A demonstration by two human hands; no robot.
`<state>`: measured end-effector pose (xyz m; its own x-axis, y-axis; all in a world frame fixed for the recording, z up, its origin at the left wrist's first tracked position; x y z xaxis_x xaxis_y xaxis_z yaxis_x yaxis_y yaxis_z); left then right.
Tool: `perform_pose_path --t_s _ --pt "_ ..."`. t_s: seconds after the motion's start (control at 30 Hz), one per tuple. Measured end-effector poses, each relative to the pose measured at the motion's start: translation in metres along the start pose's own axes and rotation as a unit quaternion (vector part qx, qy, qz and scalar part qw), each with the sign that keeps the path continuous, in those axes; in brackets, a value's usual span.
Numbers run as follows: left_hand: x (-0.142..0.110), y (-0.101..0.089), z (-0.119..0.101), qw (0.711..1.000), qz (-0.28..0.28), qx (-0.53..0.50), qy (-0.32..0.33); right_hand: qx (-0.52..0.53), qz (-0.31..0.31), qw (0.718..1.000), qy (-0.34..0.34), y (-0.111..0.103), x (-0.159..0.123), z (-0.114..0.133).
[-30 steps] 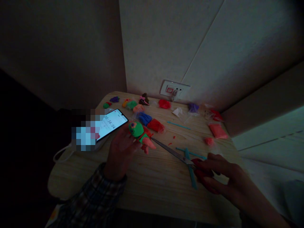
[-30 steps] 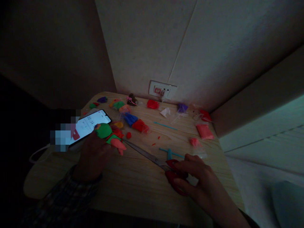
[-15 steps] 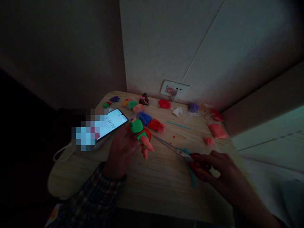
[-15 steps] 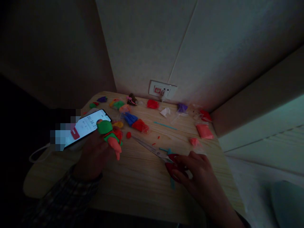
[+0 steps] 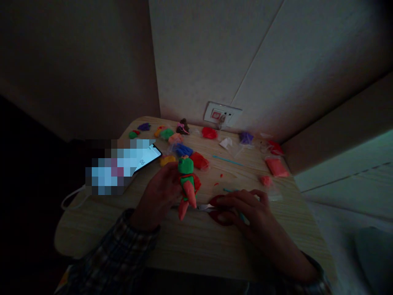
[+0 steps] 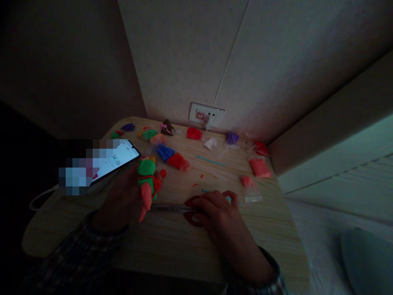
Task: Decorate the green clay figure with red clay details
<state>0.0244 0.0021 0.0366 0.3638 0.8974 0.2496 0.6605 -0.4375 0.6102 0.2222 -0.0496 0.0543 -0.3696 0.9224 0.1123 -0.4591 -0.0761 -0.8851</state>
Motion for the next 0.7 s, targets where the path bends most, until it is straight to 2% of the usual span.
perform_pose_path --t_s 0.17,0.27,0.4,0.7 --pt "-0.002 -0.001 0.002 0.999 -0.002 0.004 -0.033 0.107 -0.148 0.983 -0.012 -0.018 0.013 0.033" --pt "-0.002 -0.002 0.003 0.999 -0.027 0.013 -0.044 0.13 -0.192 0.972 -0.031 -0.023 0.022 0.05" --pt "-0.001 -0.005 0.002 0.997 -0.06 0.027 -0.04 0.092 -0.207 0.971 -0.08 -0.021 0.029 0.064" --pt "-0.001 -0.002 0.004 0.998 -0.039 -0.001 -0.046 0.031 -0.213 0.968 -0.133 -0.022 0.027 0.067"
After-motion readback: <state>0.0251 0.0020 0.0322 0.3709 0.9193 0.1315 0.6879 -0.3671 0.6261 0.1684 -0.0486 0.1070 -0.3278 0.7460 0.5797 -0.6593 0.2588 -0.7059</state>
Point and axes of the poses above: each hand's wrist, its own x-axis towards the middle knuckle, its own y-axis out of the palm, z = x × y, the point moved 4 cm from there along x, towards the middle knuckle, and after that the axes turned 3 degrees about y, right-handed, at the moved point
